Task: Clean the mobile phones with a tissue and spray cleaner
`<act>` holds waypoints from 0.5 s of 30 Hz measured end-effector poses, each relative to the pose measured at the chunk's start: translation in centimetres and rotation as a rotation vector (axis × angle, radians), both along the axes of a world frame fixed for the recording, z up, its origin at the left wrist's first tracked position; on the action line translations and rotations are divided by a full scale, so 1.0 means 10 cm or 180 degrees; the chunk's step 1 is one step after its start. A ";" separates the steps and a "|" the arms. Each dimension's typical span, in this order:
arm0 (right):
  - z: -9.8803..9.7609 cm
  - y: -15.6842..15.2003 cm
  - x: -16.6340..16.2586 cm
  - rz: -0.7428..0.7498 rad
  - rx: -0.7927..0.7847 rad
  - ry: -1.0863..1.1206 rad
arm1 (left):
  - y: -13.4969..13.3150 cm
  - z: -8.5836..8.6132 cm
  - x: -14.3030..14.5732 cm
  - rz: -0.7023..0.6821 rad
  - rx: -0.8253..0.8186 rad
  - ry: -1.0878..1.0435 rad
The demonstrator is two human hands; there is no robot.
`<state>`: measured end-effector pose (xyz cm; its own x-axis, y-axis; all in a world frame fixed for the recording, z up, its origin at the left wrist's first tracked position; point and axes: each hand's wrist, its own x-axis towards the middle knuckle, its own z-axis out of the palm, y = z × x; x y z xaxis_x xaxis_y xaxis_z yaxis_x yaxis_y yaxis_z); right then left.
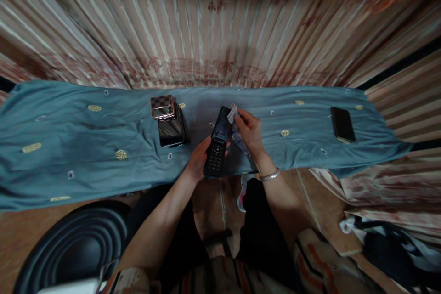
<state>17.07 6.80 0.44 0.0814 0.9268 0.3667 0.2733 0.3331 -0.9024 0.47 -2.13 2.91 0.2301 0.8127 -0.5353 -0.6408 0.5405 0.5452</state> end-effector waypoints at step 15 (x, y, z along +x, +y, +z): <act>0.18 -0.44 0.07 -0.0038 0.0154 -0.0370 | 0.05 -0.04 -0.07 0.0551 -0.0183 -0.0027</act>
